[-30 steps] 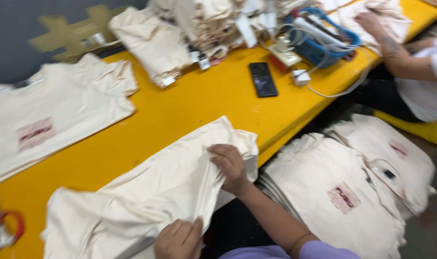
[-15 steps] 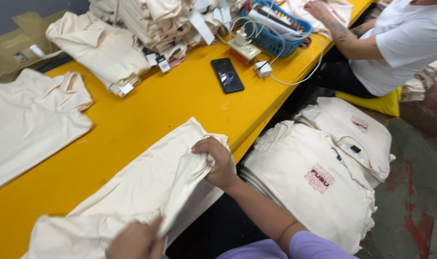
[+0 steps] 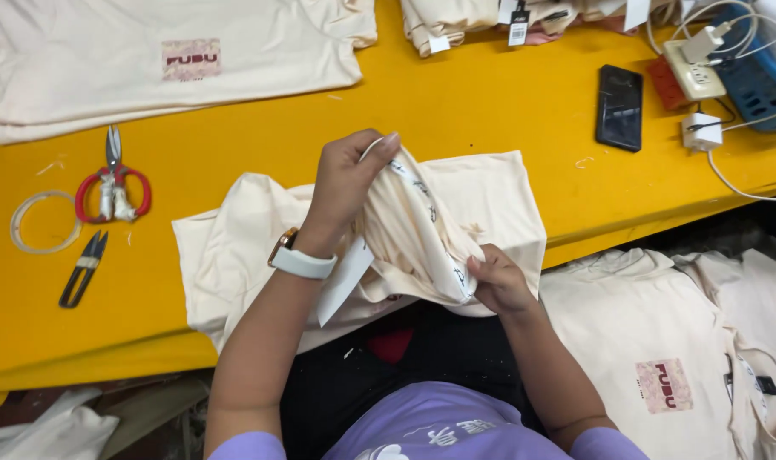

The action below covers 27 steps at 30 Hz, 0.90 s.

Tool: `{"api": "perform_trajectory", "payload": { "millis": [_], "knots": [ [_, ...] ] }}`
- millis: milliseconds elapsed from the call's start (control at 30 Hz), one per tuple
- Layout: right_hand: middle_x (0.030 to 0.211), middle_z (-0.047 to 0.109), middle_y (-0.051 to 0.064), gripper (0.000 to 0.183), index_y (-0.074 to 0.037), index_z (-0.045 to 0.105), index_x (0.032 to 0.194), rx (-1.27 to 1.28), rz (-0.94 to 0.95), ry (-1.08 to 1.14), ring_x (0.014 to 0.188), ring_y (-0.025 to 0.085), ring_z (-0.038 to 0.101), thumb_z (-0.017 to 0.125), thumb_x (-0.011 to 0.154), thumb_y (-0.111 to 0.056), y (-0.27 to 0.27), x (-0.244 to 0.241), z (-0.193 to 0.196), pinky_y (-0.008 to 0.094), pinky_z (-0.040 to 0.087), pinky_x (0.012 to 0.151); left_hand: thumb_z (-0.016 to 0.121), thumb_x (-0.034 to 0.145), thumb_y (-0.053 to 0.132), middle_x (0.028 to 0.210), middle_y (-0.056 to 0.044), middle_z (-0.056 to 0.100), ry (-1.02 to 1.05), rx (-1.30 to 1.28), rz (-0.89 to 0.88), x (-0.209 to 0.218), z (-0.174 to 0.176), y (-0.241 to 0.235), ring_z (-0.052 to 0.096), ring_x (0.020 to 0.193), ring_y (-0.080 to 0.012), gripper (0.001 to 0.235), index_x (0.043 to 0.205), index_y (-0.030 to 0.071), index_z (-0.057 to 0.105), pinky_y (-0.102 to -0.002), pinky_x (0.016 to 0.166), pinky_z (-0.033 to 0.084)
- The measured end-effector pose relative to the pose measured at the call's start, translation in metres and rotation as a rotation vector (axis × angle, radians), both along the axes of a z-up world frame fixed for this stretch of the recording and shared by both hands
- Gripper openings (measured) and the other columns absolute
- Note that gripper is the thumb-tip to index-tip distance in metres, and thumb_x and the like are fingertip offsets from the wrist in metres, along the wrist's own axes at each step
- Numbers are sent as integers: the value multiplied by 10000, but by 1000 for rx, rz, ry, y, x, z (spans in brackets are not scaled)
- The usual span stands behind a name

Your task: Trimming threads, attaching tags, and folding t-shirts on a work table

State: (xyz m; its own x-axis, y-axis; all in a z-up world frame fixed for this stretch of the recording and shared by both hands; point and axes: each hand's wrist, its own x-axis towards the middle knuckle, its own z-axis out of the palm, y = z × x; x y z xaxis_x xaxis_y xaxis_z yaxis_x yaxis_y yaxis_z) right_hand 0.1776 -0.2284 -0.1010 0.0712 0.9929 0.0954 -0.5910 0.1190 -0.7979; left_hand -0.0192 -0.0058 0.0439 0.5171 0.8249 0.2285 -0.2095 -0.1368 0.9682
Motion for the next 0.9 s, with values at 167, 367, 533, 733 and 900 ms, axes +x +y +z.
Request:
{"api": "perform_trajectory", "payload": {
  "millis": [167,367,533,733,900],
  "knots": [
    [661,682,217,350,130,697,908,-51,-104,-118,622,254,722,523,999,-160,-5,-8,8,405,605,680,725,983,271,616,66,538,-24,-42,-15,15,-1,2,458,683,-41,227,805,130,736,-214,667,438],
    [766,722,176,312,109,691,990,-96,-287,-140,766,207,742,544,1015,-164,2,-38,63,365,592,768,657,1024,351,657,41,560,117,124,-31,16,17,-3,498,701,-79,255,854,171,720,-281,711,446],
    [904,745,189,191,102,673,1072,-109,-384,-30,907,262,768,591,948,-17,9,-60,105,391,589,877,600,1030,145,1133,-123,490,292,590,44,-4,56,-38,509,1137,-363,165,1150,36,632,-533,963,421],
    [928,726,193,211,105,664,1079,-140,-416,-22,921,281,758,623,880,50,12,-61,99,418,597,877,553,1053,164,894,-79,553,137,542,-104,-23,59,-62,624,891,-299,138,1061,78,660,-434,833,505],
    [906,714,170,192,91,673,1043,-100,-413,-108,880,237,735,635,883,-8,9,-46,71,402,587,839,540,1057,174,880,-91,588,178,477,-170,-26,56,-65,637,871,-293,160,1131,100,660,-438,831,520]
  ]
}}
